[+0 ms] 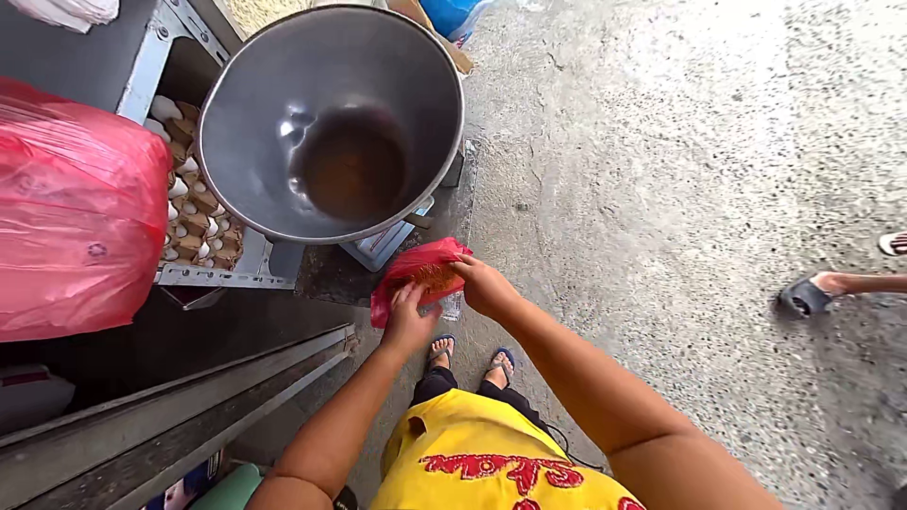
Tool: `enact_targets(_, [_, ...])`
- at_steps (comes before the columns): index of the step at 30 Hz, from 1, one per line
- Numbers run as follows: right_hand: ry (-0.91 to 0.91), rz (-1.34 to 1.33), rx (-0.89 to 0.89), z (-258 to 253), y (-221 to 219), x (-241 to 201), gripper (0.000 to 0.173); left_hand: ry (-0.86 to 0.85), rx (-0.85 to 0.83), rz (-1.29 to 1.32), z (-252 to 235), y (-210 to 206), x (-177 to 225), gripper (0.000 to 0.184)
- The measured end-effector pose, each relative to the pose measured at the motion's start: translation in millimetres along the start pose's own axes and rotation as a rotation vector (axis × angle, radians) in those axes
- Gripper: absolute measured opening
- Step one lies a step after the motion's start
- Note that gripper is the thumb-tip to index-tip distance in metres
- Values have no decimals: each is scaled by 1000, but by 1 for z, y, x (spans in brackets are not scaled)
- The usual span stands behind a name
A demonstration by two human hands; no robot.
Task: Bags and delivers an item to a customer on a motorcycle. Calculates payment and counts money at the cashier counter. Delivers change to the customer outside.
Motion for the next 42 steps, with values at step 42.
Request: enact_targets(42, [-474, -693, 670, 326, 209, 64, 41, -1276, -778, 437, 129, -148, 400, 9])
Point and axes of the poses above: each hand's wrist, its own z-axis away from the middle knuckle, its own y-axis out of the back of the hand, x = y × z, the point moved 9 cm from there along -z, towards the middle knuckle, and after that the axes turned 7 degrees about x, right-handed, at the moved point
